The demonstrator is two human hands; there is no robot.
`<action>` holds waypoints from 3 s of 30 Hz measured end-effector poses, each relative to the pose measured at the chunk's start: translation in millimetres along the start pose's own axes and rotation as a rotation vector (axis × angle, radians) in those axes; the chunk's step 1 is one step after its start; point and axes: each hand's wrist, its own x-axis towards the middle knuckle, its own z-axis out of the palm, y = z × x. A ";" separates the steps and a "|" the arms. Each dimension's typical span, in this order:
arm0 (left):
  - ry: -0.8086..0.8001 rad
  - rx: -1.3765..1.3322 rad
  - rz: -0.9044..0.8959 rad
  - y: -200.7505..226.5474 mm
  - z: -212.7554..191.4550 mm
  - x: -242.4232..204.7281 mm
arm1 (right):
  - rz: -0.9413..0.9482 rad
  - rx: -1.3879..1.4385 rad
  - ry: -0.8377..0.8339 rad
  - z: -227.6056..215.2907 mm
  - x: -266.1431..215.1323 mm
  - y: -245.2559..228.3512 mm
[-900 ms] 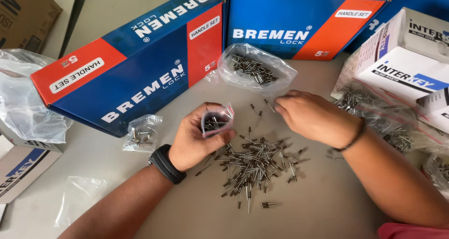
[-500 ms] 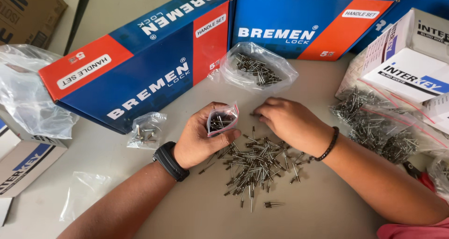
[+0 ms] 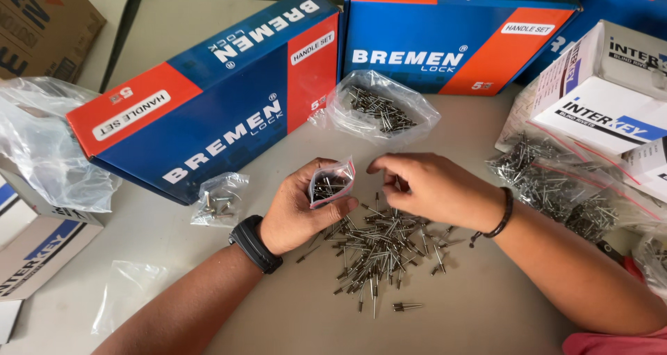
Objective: The person sorts small metal lock pins from a pile on a table into a clear plastic bag. They pick up the pins by hand and place them into the bag, which is held open with the other hand. The workspace contains several boxes of lock hardware and other packaged components.
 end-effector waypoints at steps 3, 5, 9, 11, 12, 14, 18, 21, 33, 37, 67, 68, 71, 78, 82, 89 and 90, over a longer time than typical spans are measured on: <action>-0.007 -0.004 -0.002 2.9 0.6 1.0 | -0.008 0.022 -0.010 -2.8 -1.8 7.2; -0.012 0.010 0.001 0.4 0.4 0.2 | -0.024 -0.068 -0.031 -1.1 -0.4 11.6; -0.017 0.016 -0.011 4.9 -1.1 2.8 | -0.081 -0.260 -0.107 -3.1 -1.3 18.9; -0.023 0.012 -0.015 6.5 -0.9 4.2 | -0.088 -0.277 -0.107 -3.6 -2.9 18.7; -0.020 0.010 -0.018 6.7 -0.7 2.9 | -0.103 -0.296 -0.109 -2.8 -3.7 18.4; -0.015 0.010 -0.017 9.0 1.0 1.2 | -0.194 -0.329 0.000 10.1 -0.7 25.8; -0.016 0.003 -0.011 8.3 0.8 1.9 | -0.306 -0.442 0.215 30.2 13.2 48.8; -0.007 0.026 -0.011 8.2 1.7 0.8 | -0.331 -0.404 0.265 49.5 25.3 71.3; 0.009 0.006 0.032 1.4 5.1 -1.8 | -0.123 -0.348 0.364 58.9 43.0 55.6; 0.007 -0.025 0.017 7.8 7.5 -1.4 | -0.169 -0.403 0.371 55.8 37.2 59.8; -0.050 0.178 0.118 22.5 15.6 -6.2 | -0.588 0.531 0.625 35.6 -2.8 -8.7; -0.045 0.163 0.109 22.0 15.9 -6.4 | -0.592 0.561 0.635 32.1 -3.6 -10.0; -0.039 0.134 0.092 21.7 13.2 -7.1 | -0.531 0.511 0.644 21.1 -2.1 -1.9; 0.000 0.066 0.096 16.9 1.6 2.7 | -0.199 -0.030 -0.142 1.4 -4.0 -2.7; 0.076 0.112 0.067 23.4 3.8 4.0 | -0.168 -0.201 -0.114 20.8 -0.4 -5.4; 0.137 0.166 0.030 29.6 11.7 1.0 | -0.187 -0.369 -0.158 25.8 -2.8 -6.4; 0.124 0.172 0.039 28.5 11.2 0.4 | -0.140 -0.351 -0.196 21.4 -2.4 -12.4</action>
